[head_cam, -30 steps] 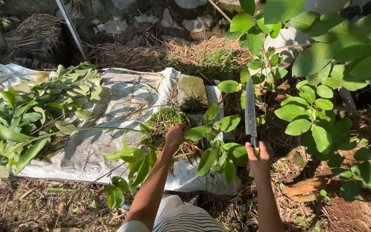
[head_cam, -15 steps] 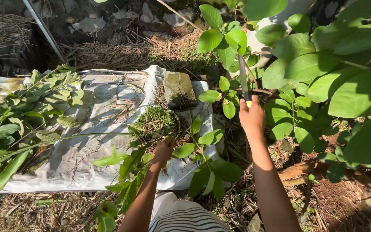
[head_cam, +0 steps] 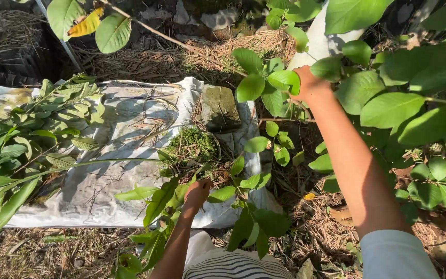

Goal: Pruning and cutting branches from a tree in a garden using a knife.

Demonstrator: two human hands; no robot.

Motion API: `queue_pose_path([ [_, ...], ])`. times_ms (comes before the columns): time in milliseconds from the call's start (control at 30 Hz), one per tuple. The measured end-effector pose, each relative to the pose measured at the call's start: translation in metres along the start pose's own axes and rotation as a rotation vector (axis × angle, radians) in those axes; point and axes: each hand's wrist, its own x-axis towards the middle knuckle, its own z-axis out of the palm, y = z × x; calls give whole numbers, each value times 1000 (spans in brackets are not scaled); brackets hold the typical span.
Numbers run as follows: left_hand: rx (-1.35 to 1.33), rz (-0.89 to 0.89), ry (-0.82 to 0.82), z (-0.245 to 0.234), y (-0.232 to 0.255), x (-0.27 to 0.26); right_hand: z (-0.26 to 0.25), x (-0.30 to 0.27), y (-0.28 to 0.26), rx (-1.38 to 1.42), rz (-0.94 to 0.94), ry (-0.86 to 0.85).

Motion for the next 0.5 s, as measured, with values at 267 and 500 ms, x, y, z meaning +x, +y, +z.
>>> queue_pose_path([
  [267, 133, 347, 352, -49, 71, 31, -125, -37, -60, -427, -173, -381],
  [500, 547, 851, 1028, -166, 233, 52, -121, -70, -48, -325, -128, -452],
])
